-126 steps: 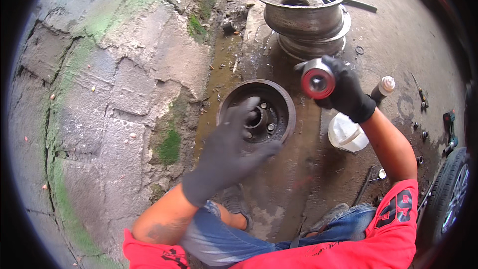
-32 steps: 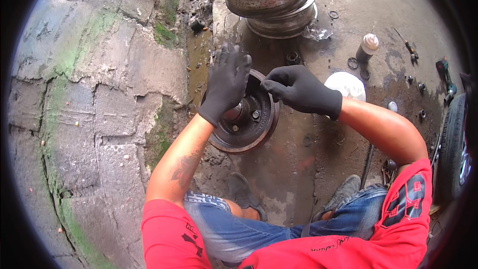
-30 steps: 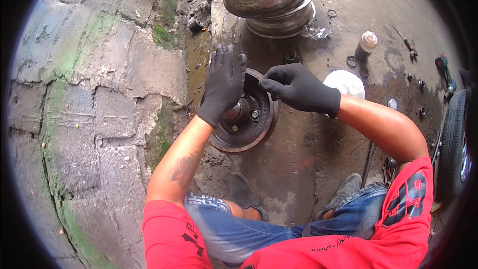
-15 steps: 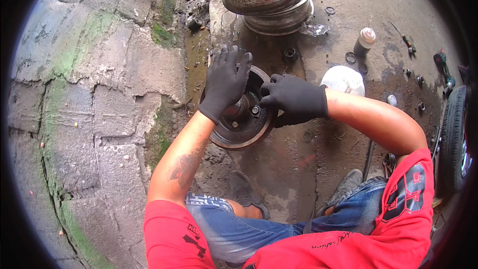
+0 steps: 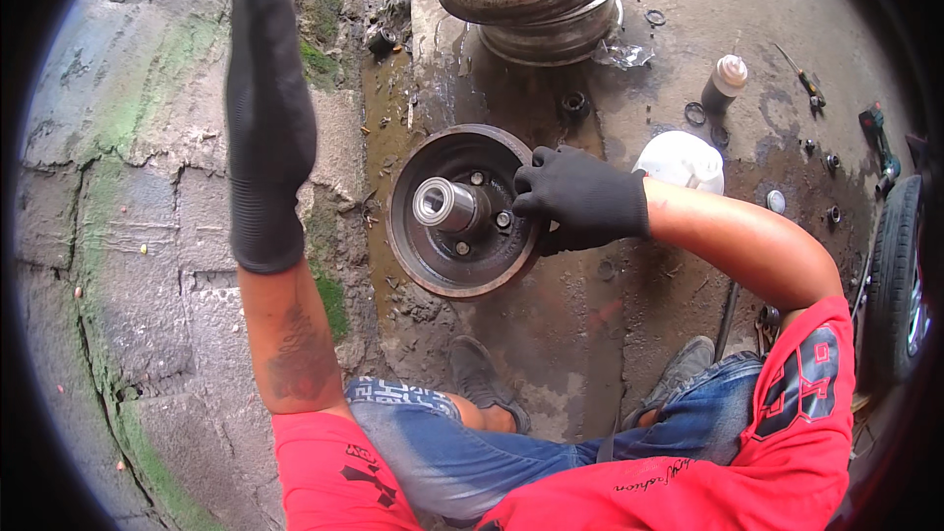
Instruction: The person puts on gloves and then works on a brake drum assembly on the ground. They remove the drum, inspect the internal components, and use a hammer and punch to drive out a bearing or seal.
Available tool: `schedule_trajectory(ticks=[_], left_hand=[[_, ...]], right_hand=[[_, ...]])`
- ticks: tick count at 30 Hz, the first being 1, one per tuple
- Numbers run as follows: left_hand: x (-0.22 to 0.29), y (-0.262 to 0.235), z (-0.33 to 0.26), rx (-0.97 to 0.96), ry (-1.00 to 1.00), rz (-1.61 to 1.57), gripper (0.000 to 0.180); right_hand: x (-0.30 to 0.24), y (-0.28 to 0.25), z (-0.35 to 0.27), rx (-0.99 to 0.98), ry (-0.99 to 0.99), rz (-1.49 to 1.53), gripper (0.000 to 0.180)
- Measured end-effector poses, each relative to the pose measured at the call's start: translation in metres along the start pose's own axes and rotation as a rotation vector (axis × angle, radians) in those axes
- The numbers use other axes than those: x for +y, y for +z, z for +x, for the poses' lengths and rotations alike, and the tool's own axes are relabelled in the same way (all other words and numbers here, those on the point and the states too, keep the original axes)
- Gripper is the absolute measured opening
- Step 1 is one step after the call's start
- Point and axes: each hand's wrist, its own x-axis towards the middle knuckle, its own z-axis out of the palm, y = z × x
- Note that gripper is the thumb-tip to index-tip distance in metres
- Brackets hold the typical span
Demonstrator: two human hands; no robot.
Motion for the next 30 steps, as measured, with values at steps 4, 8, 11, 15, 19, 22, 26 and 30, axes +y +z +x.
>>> schedule_trajectory(ticks=[4, 8, 11, 15, 19, 22, 26, 30], left_hand=[[0.064, 0.02, -0.017, -0.24, -0.12, -0.227, 0.034], [0.12, 0.037, -0.038, -0.614, -0.411, -0.405, 0.036], [0.125, 0.05, -0.064, -0.778, -0.807, -0.279, 0.074], [0.102, 0.044, -0.05, -0.595, -0.75, -0.233, 0.078], [0.059, 0.016, 0.004, -0.087, -0.726, -0.773, 0.057], [0.065, 0.042, -0.08, -0.201, -0.327, -0.161, 0.067], [0.135, 0.057, -0.065, -0.656, -0.731, -0.323, 0.084], [0.134, 0.055, -0.062, -0.724, -0.748, -0.341, 0.088]], right_hand=[[-0.008, 0.0, 0.008, 0.042, -0.028, 0.031, 0.041], [-0.005, -0.002, 0.008, -0.01, -0.015, 0.002, 0.04], [-0.004, -0.002, 0.009, -0.003, -0.03, -0.01, 0.039], [-0.008, -0.002, 0.013, -0.026, -0.023, -0.027, 0.037], [-0.003, 0.0, 0.003, -0.005, 0.006, -0.065, 0.036], [-0.013, -0.001, 0.011, 0.026, -0.054, 0.003, 0.034], [-0.013, -0.005, 0.004, -0.043, 0.015, 0.026, 0.032], [-0.009, -0.004, 0.002, -0.011, -0.009, -0.018, 0.029]])
